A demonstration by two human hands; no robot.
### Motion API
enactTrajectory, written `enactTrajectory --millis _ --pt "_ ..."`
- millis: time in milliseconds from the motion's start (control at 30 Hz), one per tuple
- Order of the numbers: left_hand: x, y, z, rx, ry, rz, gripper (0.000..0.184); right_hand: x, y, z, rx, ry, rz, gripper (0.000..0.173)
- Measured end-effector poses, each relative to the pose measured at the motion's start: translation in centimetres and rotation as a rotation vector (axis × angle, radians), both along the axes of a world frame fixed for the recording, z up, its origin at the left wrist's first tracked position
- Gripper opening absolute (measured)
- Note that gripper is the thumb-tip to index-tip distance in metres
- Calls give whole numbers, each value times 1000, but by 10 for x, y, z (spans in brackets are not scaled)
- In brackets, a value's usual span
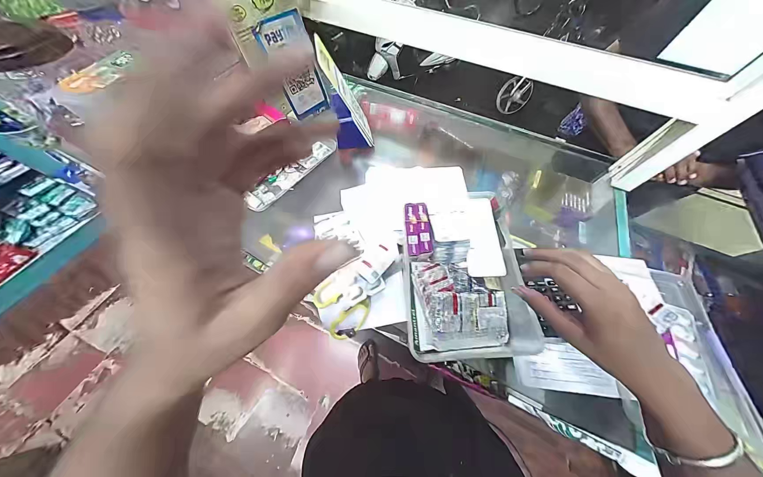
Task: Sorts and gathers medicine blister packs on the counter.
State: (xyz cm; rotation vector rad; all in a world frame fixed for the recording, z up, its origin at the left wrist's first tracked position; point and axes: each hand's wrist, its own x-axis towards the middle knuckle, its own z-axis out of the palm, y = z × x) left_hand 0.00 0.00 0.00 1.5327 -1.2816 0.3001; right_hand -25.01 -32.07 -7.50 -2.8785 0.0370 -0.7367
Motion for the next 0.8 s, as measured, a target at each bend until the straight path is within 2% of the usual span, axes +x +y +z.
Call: enactTrajectory --millis 67,133,200,300,400,500,667,733,800 --pt "5 -6 -35 205 29 127 64 33 7 3 13 79 45 53" --pt "15 -4 -91 384 122 223 60 62 11 0 2 154 78 69" --pt "20 0 -145 452 241 239 64 87 13 -3 -9 211 92 82" --pt "8 4 -188 516 243 215 79 107 16 -3 -8 348 61 93" --pt "-5 -6 -196 571 131 216 85 113 17 -1 11 458 38 87" --pt "-5 -17 -196 580 84 210 75 115 17 2 -6 475 54 72" --pt "3 -27 -201 578 55 148 64 113 7 5 -52 274 183 59" --pt "6 -25 -199 541 82 141 70 107 -3 8 92 165 189 59" --pt "8 -23 -192 455 126 136 74 99 -16 12 414 71 176 62"
